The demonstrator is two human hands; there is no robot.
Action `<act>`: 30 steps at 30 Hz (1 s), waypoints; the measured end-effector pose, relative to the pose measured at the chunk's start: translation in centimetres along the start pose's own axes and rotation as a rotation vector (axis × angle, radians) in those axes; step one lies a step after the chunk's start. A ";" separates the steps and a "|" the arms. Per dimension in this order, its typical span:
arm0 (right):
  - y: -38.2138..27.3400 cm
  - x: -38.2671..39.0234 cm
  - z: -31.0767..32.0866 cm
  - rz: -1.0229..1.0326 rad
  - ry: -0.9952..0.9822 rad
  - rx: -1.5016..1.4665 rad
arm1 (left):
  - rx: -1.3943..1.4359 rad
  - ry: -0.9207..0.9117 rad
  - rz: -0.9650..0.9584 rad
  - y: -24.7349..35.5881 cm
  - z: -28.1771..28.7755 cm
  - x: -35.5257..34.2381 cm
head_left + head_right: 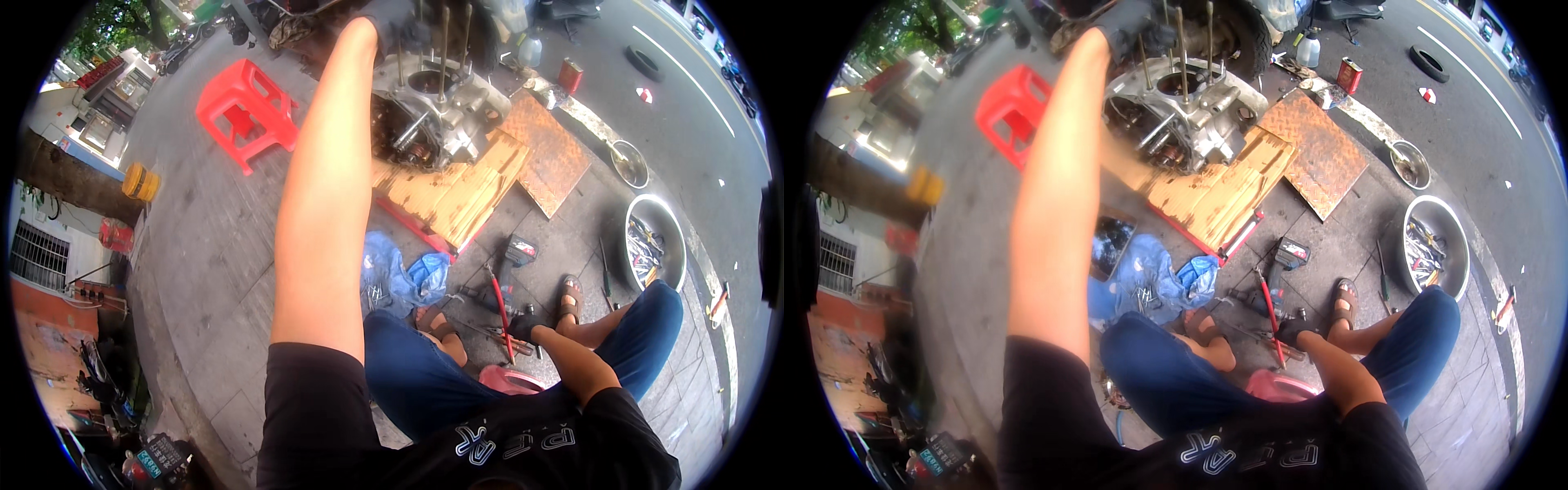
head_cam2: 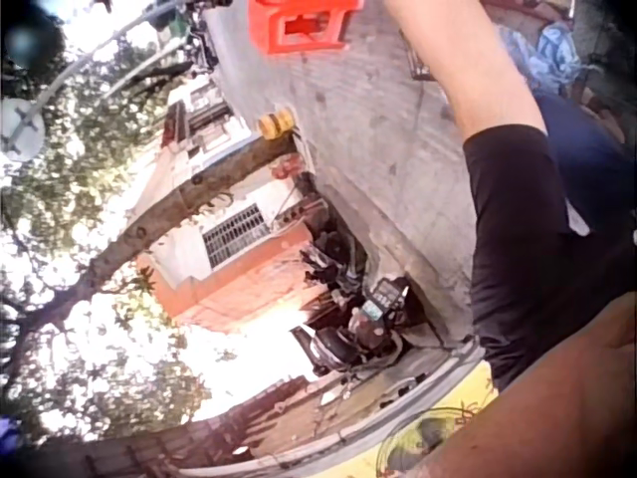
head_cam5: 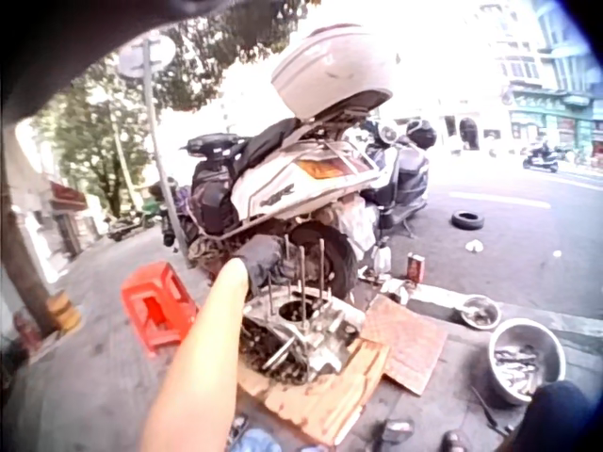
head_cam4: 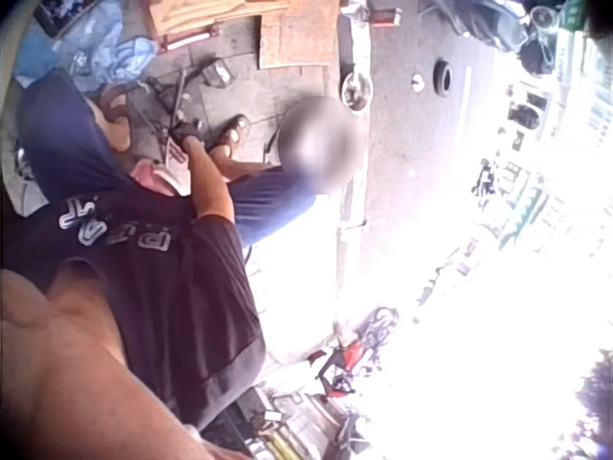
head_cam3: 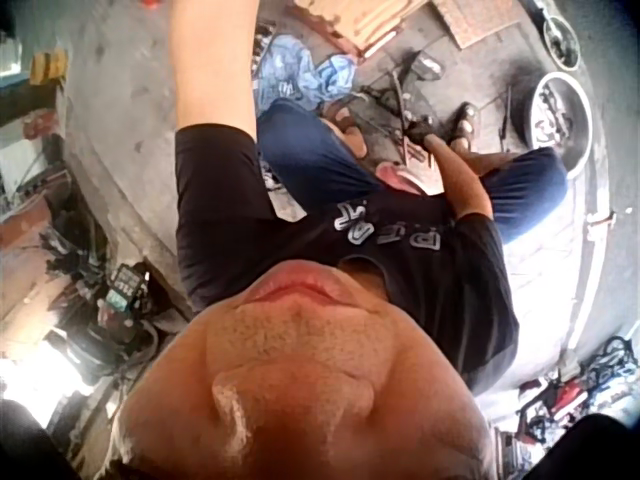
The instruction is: The person works on a motorcycle engine block by hand and with a hammer, prying components apart and using a long metal rod to push through the internal housing.
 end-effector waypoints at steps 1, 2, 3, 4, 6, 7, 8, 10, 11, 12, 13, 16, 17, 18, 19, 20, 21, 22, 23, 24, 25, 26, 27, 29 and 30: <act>-0.2 0.2 -0.4 0.027 -0.009 0.006 | -0.007 0.005 0.000 0.1 0.2 0.1; -0.6 0.3 -0.9 0.059 -0.026 0.026 | -0.014 0.008 -0.003 0.2 0.3 0.2; -0.3 0.4 -1.1 0.093 0.003 0.035 | -0.014 0.008 -0.009 0.8 0.1 0.1; -0.7 0.8 -0.8 0.058 0.000 -0.002 | -0.023 0.012 -0.006 0.9 0.3 0.2; -1.2 1.3 -0.8 0.045 0.002 -0.025 | -0.026 0.036 0.007 0.6 0.8 1.0; -0.9 1.4 -0.9 0.061 0.017 -0.019 | -0.038 0.039 0.008 0.9 0.6 1.5; -1.1 1.5 -1.2 0.083 0.026 -0.013 | -0.076 0.033 0.005 1.2 0.5 2.4; -1.7 1.5 -1.3 0.102 -0.002 0.013 | -0.341 -0.022 -0.018 2.3 0.4 3.9; -1.3 1.7 -0.9 0.101 -0.010 0.034 | -0.326 -0.004 0.007 3.0 0.3 4.6; -0.6 1.1 -1.5 0.111 0.023 0.013 | -0.242 0.023 0.048 3.4 0.1 5.4; -0.4 0.9 -1.4 0.117 0.019 -0.006 | -0.157 0.059 0.094 4.2 -0.1 6.5; -0.1 -0.1 -1.2 0.155 0.015 -0.037 | 0.020 0.045 0.122 3.3 0.1 6.3; -0.2 -0.3 -1.1 0.175 0.024 -0.029 | 0.066 0.027 0.107 3.2 0.4 6.1; -0.3 -0.6 -1.2 0.193 0.032 -0.023 | -0.002 0.027 0.118 2.7 0.8 5.8; 0.7 -0.7 -1.2 0.237 0.060 0.020 | 0.022 0.056 0.174 3.9 -0.6 6.5; 0.5 -1.2 -1.2 0.209 0.073 0.035 | 0.009 0.027 0.135 3.6 0.2 5.8; 0.5 -1.7 -1.0 0.180 0.088 0.048 | -0.004 -0.003 0.097 3.3 0.9 5.2; -0.1 0.5 0.3 0.101 0.033 -0.020 | -0.013 0.014 0.091 2.8 0.9 5.3; 0.4 0.1 0.2 0.086 0.064 -0.055 | 0.011 0.017 0.095 2.5 1.0 5.3; 0.8 -0.5 -0.2 0.071 0.095 -0.091 | 0.032 0.018 0.098 2.3 1.2 5.3; 1.3 0.0 -0.2 0.047 0.124 -0.130 | 0.063 0.013 0.102 2.2 0.8 5.4; 1.5 0.5 0.2 0.053 0.077 -0.080 | 0.000 0.003 0.117 2.3 0.5 5.3; 2.1 0.2 0.1 0.058 0.086 -0.062 | -0.147 0.004 0.091 2.7 0.7 5.2; 2.7 0.0 -0.2 0.068 0.102 -0.035 | -0.443 -0.005 0.040 4.5 0.5 5.9; 3.0 -0.4 -0.2 0.068 0.098 0.021 | -0.163 0.046 0.044 3.3 1.4 4.4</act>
Point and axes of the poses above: each hand's wrist, its own x-axis away from the middle knuckle, its own z-axis out of the back of the hand, y = z × x, the point moved 7 cm from there along -x, towards the middle knuckle, and after that the axes turned 5 degrees about y, right-handed, at the moved point
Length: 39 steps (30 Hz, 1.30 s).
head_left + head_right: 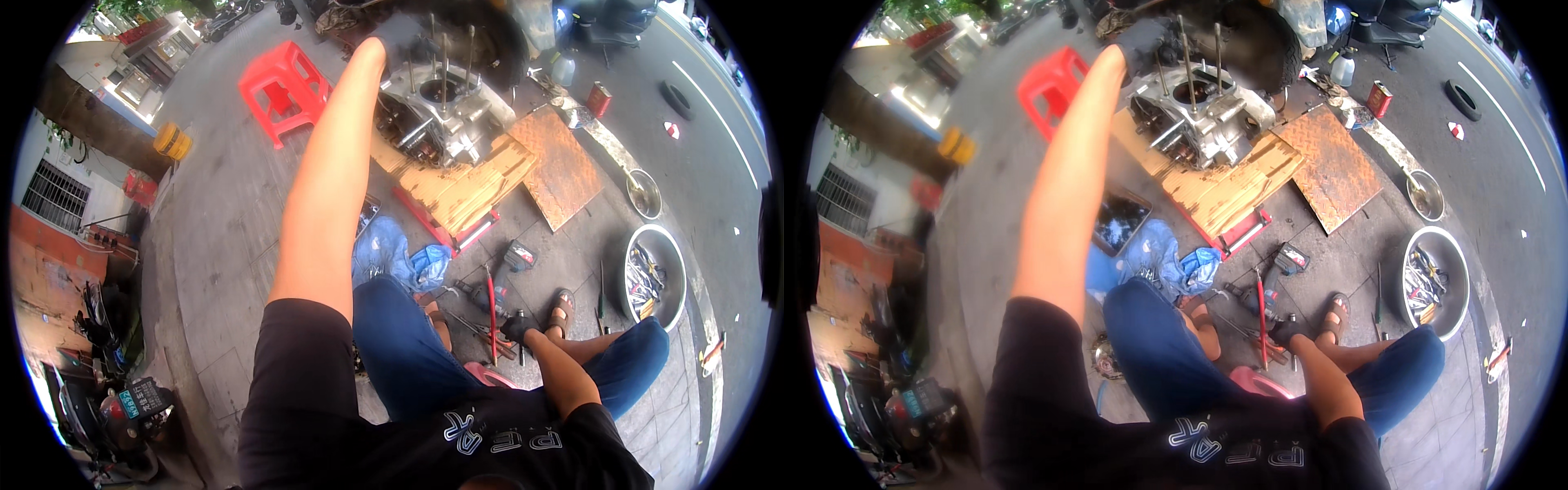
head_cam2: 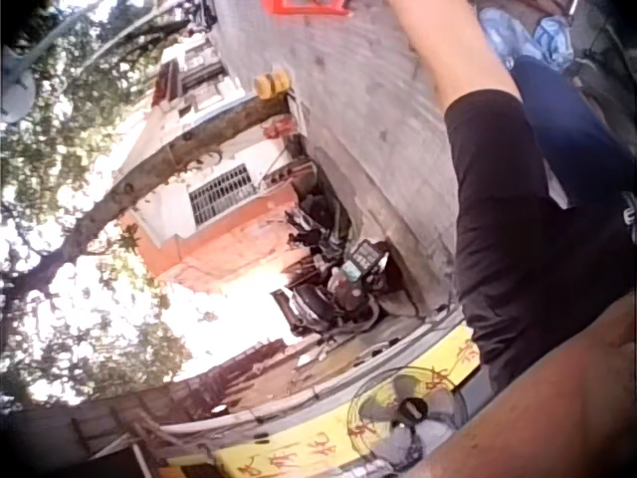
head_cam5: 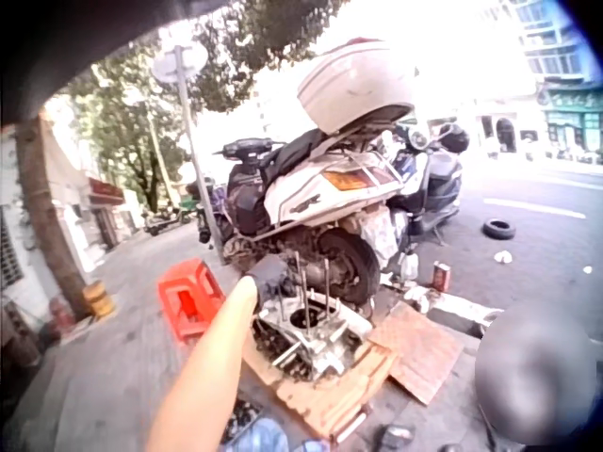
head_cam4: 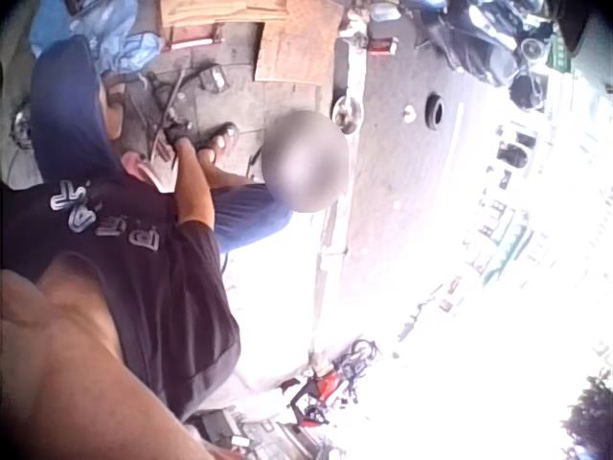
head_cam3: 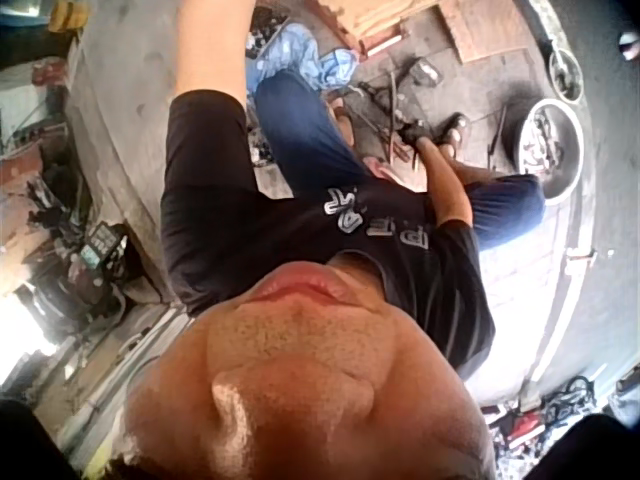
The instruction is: The person works on a motorcycle engine block by hand and with a hammer, prying components apart and using a long metal rod to push through the internal housing.
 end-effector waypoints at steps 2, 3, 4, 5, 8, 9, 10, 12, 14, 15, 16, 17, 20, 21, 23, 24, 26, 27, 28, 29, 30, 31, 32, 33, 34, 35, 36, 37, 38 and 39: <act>0.8 0.7 0.2 -0.095 -0.035 -0.038 | 0.072 -0.014 0.059 -0.2 -1.0 1.2; 0.5 -0.1 0.1 -0.025 0.011 -0.021 | 0.057 -0.014 0.050 0.3 -0.5 1.1; -3.1 2.3 2.2 -0.069 -0.050 -0.076 | 0.041 -0.004 0.084 -2.4 0.4 2.1; 0.5 -0.1 0.5 0.044 0.056 0.002 | 0.070 -0.027 0.044 -1.0 -1.0 1.2; 2.6 -2.7 -1.5 0.027 0.057 -0.047 | 0.090 -0.033 0.033 -0.4 -1.4 0.5; 1.2 -2.7 -1.5 -0.015 -0.035 -0.145 | 0.077 -0.019 0.047 -1.0 -0.5 1.0; 0.1 -2.0 -0.5 0.013 0.025 -0.091 | 0.066 -0.013 0.058 -1.6 -0.2 1.2; 1.1 -2.9 -1.5 -0.030 -0.014 -0.108 | 0.084 -0.013 0.065 -2.3 -0.1 0.6; 0.5 -3.3 -1.7 -0.088 0.010 -0.142 | 0.098 0.003 0.096 -3.6 1.4 0.4; 1.7 -4.8 -2.8 -0.109 0.082 -0.141 | 0.129 -0.003 0.097 -3.5 2.3 -0.6; 0.9 -5.8 -3.3 -0.102 0.082 -0.122 | 0.156 -0.005 0.119 -4.1 4.6 -1.4; 0.0 -6.9 -3.6 -0.093 0.084 -0.104 | 0.189 -0.008 0.141 -4.8 7.0 -1.6; 6.5 -9.2 -5.9 -0.198 0.152 -0.020 | -0.005 -0.045 -0.033 -1.2 -1.5 -2.4; 0.7 -7.1 -2.9 -0.230 0.116 -0.184 | 0.016 0.025 0.095 -3.8 2.6 -0.4; -0.4 -4.5 -0.3 -0.304 0.116 -0.235 | 0.054 0.143 0.208 -3.5 1.2 1.0; -0.3 -4.5 -0.2 -0.301 0.096 -0.245 | 0.107 0.126 0.196 -2.7 1.5 0.6; -0.9 -5.0 0.1 -0.276 0.135 -0.311 | -0.139 0.067 0.085 -3.1 4.9 -1.4; -1.2 -5.2 -0.3 -0.266 0.142 -0.341 | -0.261 -0.008 0.028 -3.5 6.4 -2.2; -1.1 -6.5 -1.4 -0.238 0.144 -0.370 | -0.371 -0.087 -0.048 -3.5 7.1 -3.3; 0.7 -7.4 -3.7 -0.256 0.140 -0.408 | -0.219 -0.116 -0.004 -4.0 4.2 -4.5; 0.6 -7.3 -4.5 -0.283 0.090 -0.439 | -0.091 -0.113 0.061 -4.7 3.5 -4.2; -0.3 -6.9 -4.4 -0.296 0.050 -0.458 | 0.087 0.009 0.205 -6.2 4.2 -3.4; -1.2 -5.8 -3.9 -0.278 -0.002 -0.481 | -0.085 -0.023 0.105 -5.7 5.1 -2.8; -1.6 -4.9 -2.9 -0.257 -0.041 -0.503 | -0.138 -0.001 0.092 -5.4 6.4 -2.5; -1.9 -4.5 -2.2 -0.234 -0.073 -0.526 | -0.127 0.025 0.116 -5.6 7.0 -2.6; -1.3 -5.7 -3.6 -0.175 -0.114 -0.591 | -0.097 0.043 0.135 -5.6 6.8 -3.7; -0.7 -6.9 -5.1 -0.116 -0.156 -0.654 | -0.071 0.044 0.150 -5.7 6.3 -4.9; -0.3 -7.9 -6.1 -0.055 -0.200 -0.715 | -0.048 0.046 0.159 -6.2 5.8 -6.1; -0.8 -5.9 -4.2 -0.116 -0.183 -0.896 | -0.043 0.067 0.183 -7.2 7.0 -5.7; -1.8 -5.5 -3.1 -0.090 -0.195 -0.983 | -0.039 0.087 0.204 -8.0 8.1 -5.4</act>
Point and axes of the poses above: each hand's wrist, its own x-axis away from the middle knuckle, its own z-axis out of the back of the hand, y = z × x, the point moved 7 cm from there along -x, towards the middle knuckle, and after that the axes turned 5 degrees about y, right-handed, at the moved point
